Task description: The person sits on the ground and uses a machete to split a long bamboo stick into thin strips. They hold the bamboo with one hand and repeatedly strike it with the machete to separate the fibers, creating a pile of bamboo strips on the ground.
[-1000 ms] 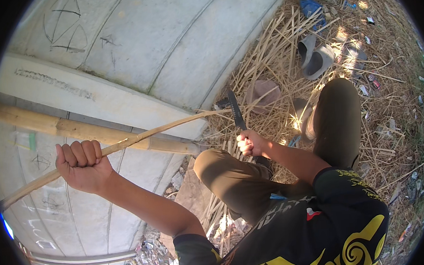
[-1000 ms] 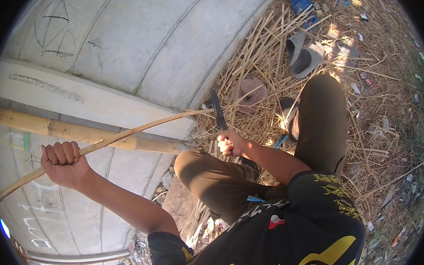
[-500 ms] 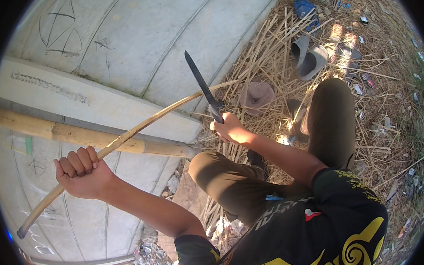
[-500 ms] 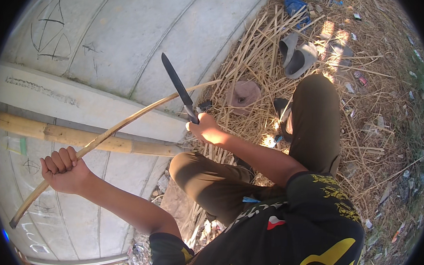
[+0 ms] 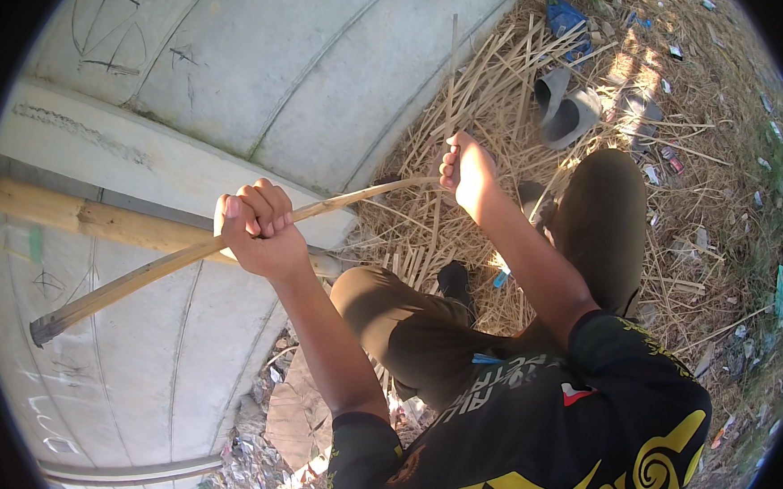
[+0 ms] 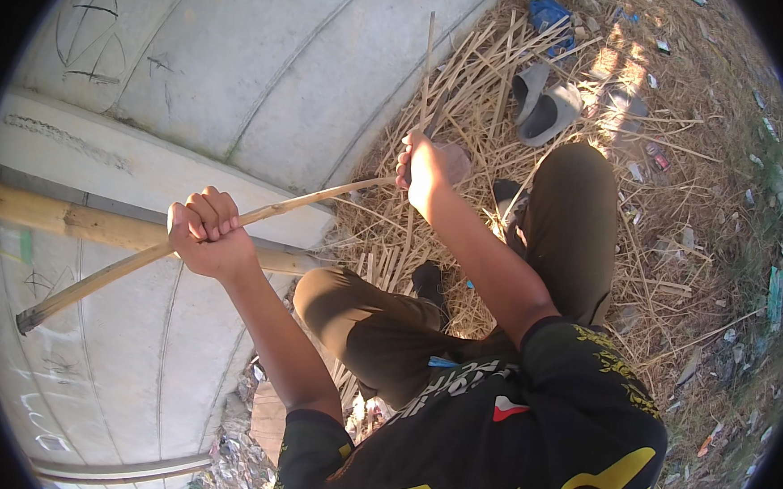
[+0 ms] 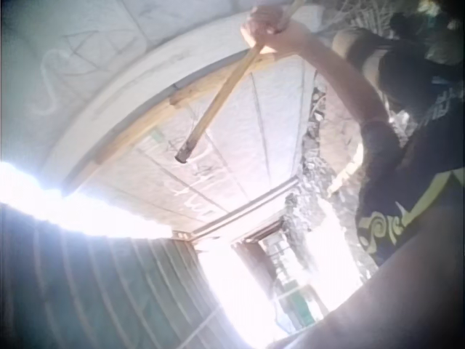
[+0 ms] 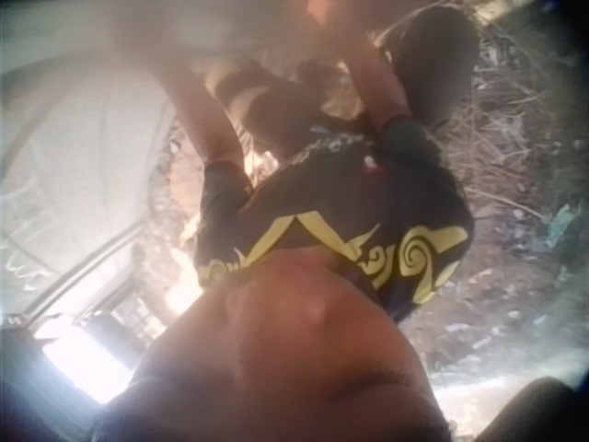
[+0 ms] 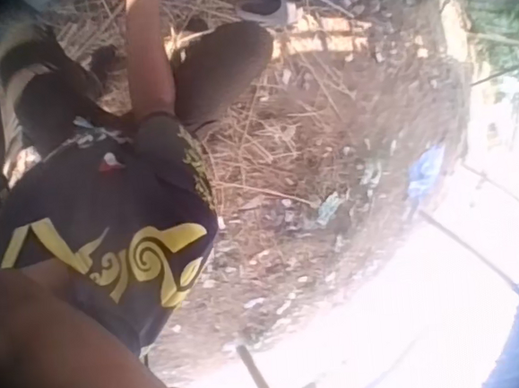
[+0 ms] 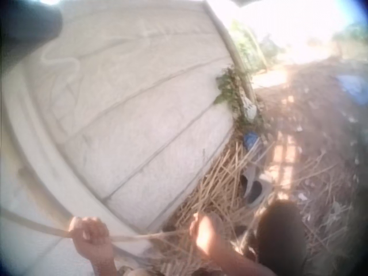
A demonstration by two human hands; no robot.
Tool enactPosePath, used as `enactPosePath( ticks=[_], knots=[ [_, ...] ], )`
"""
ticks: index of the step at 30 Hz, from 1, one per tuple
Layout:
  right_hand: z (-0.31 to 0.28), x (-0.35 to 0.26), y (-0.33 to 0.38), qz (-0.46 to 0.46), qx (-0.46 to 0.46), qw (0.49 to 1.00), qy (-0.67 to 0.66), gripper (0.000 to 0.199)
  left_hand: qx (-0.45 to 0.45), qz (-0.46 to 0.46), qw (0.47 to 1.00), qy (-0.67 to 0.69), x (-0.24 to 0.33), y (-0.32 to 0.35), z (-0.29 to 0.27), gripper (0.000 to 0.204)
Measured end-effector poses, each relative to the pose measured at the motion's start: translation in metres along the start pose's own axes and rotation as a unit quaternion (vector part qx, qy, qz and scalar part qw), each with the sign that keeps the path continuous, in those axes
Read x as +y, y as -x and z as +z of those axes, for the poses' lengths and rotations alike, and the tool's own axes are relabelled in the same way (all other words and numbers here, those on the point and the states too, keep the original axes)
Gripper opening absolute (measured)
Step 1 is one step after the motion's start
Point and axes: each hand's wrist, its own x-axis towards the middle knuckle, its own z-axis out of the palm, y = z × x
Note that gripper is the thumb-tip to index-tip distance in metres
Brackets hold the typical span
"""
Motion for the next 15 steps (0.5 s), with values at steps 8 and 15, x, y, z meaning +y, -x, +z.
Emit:
enactPosePath(
  ticks=[8, 15],
  knots=[
    [-0.001, -0.007, -0.001, -0.1, -0.043, 0.977, 0.184, 0.018, 0.178, 0.033, 0.982, 0.061, 0.03, 0.0, -0.017, 0.054],
    [0.016, -0.012, 0.041, -0.174, -0.288, 0.815, 0.472, 0.044, 0.109, 0.047, 0.983, 0.139, 0.1, -0.038, -0.027, 0.051]
  ],
)
